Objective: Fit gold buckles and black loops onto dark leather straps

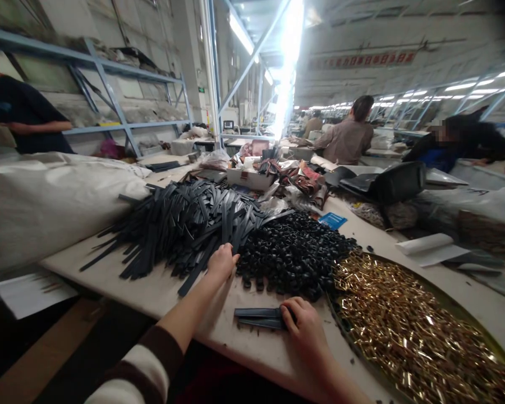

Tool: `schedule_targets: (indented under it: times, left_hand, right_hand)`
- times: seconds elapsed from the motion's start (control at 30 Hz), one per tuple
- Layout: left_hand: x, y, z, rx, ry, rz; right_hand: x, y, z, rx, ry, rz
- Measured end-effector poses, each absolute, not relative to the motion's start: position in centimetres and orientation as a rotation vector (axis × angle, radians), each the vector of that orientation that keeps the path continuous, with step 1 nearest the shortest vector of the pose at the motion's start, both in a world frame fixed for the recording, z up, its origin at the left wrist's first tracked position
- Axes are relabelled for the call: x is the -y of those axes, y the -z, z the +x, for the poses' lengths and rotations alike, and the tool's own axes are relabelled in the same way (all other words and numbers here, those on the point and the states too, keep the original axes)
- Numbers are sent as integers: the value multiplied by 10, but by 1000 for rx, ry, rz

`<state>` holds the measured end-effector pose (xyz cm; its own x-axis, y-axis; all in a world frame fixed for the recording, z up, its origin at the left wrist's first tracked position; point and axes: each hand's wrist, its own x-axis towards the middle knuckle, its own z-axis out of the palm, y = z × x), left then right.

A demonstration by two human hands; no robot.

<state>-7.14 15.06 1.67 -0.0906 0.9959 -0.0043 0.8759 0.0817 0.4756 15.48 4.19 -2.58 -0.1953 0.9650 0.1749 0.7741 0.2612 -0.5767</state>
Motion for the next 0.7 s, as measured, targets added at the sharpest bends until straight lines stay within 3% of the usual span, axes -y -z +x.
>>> schedule_targets:
  times: [0.2, 0.4, 0.47, 0.6, 0.7]
  left_hand:
    - [-167, -11, -74, -2051, -604, 1672]
    - [-102, -39, -63, -1639, -674, 1455]
    - [-66, -42, -51, -1445, -624, 1343]
    - [-6, -37, -31, -1032, -472, 940]
    - [17, -31, -24, -938, -432, 795]
  right_hand:
    - [-43, 32, 156, 1996, -495, -1536]
    - [-38, 23, 161, 1734, -510, -1444]
    - [-35, 11, 164, 1547, -638, -1408]
    - [-32, -9, 169, 1102, -1223, -1259]
    - [-25, -11, 172, 990, -1369, -1225]
